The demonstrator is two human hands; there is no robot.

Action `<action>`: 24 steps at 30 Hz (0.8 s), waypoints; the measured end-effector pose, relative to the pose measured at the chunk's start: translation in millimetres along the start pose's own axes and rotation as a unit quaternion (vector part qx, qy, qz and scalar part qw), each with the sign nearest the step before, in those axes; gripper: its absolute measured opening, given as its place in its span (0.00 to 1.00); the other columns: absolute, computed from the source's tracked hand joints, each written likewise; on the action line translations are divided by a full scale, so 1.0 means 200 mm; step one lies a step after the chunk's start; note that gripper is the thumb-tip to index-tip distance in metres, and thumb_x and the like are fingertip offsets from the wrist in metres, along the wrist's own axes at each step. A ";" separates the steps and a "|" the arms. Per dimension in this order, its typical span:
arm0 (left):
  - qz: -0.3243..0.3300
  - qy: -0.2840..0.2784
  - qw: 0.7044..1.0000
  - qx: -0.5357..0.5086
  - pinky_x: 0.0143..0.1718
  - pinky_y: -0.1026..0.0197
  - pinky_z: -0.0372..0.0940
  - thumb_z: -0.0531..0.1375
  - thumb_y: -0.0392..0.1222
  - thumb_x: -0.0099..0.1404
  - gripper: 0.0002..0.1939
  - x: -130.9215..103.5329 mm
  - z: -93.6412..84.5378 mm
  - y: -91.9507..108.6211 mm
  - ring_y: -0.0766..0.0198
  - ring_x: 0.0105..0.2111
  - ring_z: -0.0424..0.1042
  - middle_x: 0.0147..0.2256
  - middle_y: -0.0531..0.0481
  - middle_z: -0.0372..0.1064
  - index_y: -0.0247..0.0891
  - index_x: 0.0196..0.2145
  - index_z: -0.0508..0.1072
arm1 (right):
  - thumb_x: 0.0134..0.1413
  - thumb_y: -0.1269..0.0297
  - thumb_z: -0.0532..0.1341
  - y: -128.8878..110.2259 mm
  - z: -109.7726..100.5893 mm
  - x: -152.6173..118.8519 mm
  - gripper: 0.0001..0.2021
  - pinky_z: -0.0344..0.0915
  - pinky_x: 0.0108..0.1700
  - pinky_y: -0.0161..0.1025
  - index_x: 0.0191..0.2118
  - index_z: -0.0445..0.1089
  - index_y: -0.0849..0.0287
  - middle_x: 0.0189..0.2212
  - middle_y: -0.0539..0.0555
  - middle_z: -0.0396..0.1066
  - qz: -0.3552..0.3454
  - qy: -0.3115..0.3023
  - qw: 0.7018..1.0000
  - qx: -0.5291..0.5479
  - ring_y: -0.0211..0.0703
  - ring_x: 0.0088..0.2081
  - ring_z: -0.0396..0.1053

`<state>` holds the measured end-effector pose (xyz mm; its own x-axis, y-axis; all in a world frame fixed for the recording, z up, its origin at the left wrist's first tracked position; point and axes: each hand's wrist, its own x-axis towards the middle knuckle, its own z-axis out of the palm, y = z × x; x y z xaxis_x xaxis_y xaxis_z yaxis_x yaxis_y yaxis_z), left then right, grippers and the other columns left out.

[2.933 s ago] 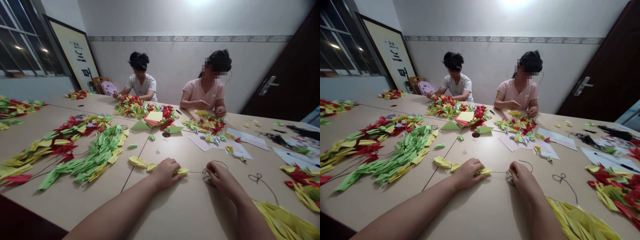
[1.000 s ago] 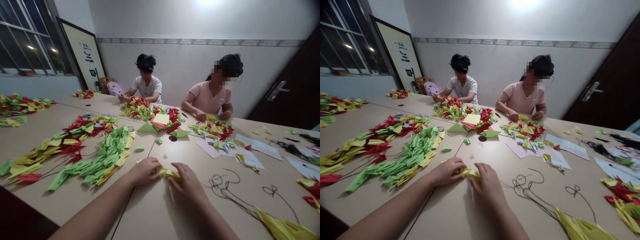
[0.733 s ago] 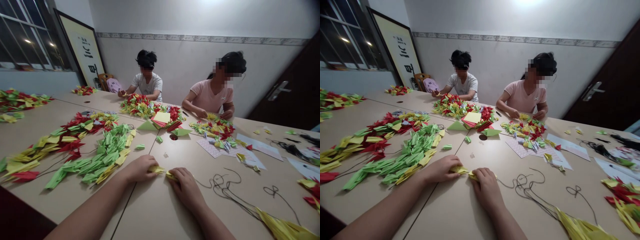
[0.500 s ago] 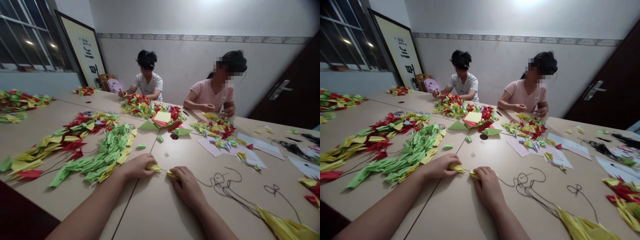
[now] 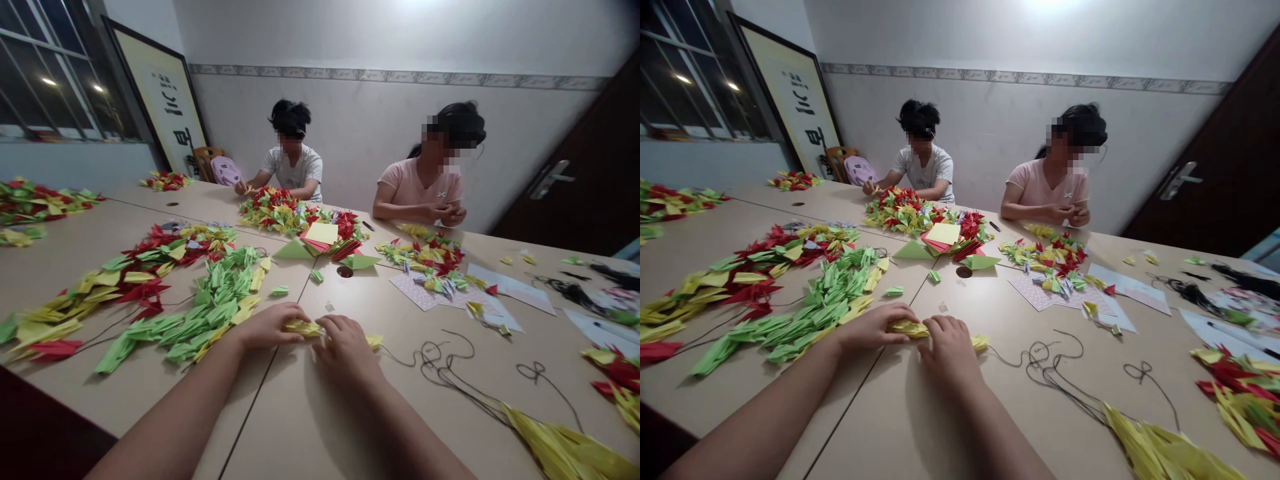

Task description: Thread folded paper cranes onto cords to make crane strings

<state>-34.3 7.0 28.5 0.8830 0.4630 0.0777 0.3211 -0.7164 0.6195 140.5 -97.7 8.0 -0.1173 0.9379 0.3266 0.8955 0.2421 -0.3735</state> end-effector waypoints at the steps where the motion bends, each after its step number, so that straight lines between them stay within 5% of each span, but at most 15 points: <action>1: 0.002 0.000 1.000 -0.003 0.42 0.64 0.58 0.57 0.46 0.58 0.14 0.00 0.00 0.00 0.63 0.40 0.64 0.39 0.49 0.65 0.40 0.41 0.69 | 0.48 0.68 0.56 -0.01 0.02 0.02 0.12 0.55 0.44 0.41 0.41 0.65 0.55 0.40 0.53 0.67 -0.003 -0.001 1.000 0.002 0.44 0.42 0.61; 7: -0.022 0.005 1.000 -0.011 0.38 0.65 0.59 0.56 0.46 0.59 0.11 0.00 0.00 0.00 0.65 0.36 0.64 0.35 0.51 0.66 0.38 0.37 0.69 | 0.52 0.69 0.53 0.02 0.05 0.02 0.05 0.55 0.37 0.35 0.29 0.66 0.58 0.29 0.50 0.68 0.008 -0.019 1.000 0.004 0.39 0.34 0.62; 18: -0.056 0.028 0.998 -0.012 0.35 0.66 0.59 0.55 0.38 0.56 0.09 0.00 0.02 -0.03 0.65 0.34 0.64 0.34 0.52 0.66 0.37 0.37 0.67 | 0.55 0.72 0.48 0.04 0.04 0.01 0.08 0.56 0.39 0.37 0.33 0.63 0.60 0.35 0.54 0.66 -0.049 -0.004 0.999 -0.009 0.41 0.36 0.61; 24: -0.053 0.045 0.997 0.026 0.33 0.67 0.59 0.57 0.34 0.51 0.10 0.00 0.02 -0.02 0.65 0.33 0.64 0.32 0.52 0.66 0.36 0.34 0.68 | 0.56 0.72 0.46 0.08 0.04 -0.01 0.08 0.57 0.38 0.36 0.36 0.61 0.59 0.37 0.55 0.66 0.000 0.012 0.999 0.049 0.41 0.37 0.63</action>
<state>-34.2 8.9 22.8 0.8096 0.5808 0.0856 0.4305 -0.6864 0.5861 151.9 -93.6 -5.0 -0.1066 0.9320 0.3465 0.8489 0.2668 -0.4563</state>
